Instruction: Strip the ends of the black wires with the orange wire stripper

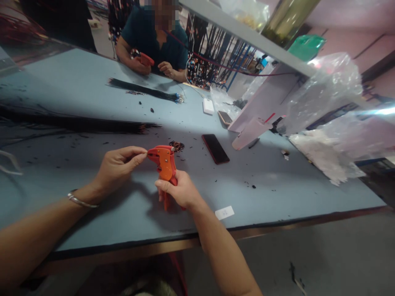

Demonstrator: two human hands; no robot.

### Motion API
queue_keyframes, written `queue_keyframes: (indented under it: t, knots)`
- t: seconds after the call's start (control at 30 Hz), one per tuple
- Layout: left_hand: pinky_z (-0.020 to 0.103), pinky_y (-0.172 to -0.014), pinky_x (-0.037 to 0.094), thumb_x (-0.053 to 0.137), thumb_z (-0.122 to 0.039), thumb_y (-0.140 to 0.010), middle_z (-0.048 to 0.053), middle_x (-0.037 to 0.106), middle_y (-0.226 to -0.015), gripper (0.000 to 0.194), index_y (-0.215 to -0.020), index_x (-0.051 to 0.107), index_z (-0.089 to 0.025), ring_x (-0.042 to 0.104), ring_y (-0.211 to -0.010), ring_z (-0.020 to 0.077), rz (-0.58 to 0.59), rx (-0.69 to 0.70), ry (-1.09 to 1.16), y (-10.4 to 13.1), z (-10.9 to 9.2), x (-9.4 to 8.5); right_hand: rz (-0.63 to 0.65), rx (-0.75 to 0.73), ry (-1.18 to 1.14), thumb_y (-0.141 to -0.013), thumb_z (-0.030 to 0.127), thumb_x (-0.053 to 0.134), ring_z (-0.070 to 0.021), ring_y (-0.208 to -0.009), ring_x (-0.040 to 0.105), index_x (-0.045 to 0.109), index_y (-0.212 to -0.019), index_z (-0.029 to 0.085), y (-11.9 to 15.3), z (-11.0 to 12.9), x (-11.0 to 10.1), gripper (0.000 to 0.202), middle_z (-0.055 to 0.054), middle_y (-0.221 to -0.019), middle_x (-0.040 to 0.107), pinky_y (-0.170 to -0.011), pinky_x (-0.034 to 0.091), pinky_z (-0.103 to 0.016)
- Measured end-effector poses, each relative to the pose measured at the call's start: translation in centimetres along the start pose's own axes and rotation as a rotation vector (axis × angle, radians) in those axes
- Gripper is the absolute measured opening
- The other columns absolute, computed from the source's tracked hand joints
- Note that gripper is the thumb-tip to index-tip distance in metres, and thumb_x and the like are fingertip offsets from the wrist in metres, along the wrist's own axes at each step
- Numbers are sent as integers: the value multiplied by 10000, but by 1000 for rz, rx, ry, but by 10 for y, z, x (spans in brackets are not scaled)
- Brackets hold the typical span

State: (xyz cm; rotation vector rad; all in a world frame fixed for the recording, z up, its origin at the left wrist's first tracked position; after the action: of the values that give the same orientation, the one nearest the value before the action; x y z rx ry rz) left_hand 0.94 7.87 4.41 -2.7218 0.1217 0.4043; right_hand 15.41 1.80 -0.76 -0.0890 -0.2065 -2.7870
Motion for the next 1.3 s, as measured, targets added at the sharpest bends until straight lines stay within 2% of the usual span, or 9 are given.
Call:
queue_keyframes:
  t: [0.33,0.93,1.13,1.3]
  knots:
    - [222,-602,467,616,-336,-790,18,702,-697,203,-788,726,-165,586,-643,141,-3,-3,-24,1,-2,1,-18,16,-20,-726,532,746,-121,-437,567,552,-730,164,-2,-2,1,417,8,-545,610,-414,487,-221]
    - [220,-611,476,617,-333,-798,13,718,-706,201,-797,744,-178,609,-648,144,3,4,-23,1,0,0,57,1,-39,-785,493,709,-140,-502,603,555,-752,156,-2,0,4,372,-9,-597,618,-475,514,-252]
    - [214,-589,466,611,-339,-796,11,713,-696,212,-784,742,-174,605,-632,143,13,-5,-44,0,0,1,15,10,-24,-782,512,698,-127,-460,581,559,-729,157,-1,-2,3,385,-1,-562,610,-440,491,-231]
    - [229,-648,507,613,-324,-793,21,741,-745,197,-796,746,-180,653,-698,166,8,-13,-30,-1,2,3,-50,10,13,-764,568,684,-110,-398,535,544,-706,167,-3,-6,2,429,10,-517,592,-389,451,-215]
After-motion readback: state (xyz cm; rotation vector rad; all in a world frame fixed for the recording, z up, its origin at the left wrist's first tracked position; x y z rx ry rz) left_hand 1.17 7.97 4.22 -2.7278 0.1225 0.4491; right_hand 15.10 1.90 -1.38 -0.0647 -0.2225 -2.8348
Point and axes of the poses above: each hand's wrist, its own y-axis away from the middle knuckle, its own x-axis out of the palm, z = x × y, the point moved 9 cm from there along -y, towards the middle knuckle
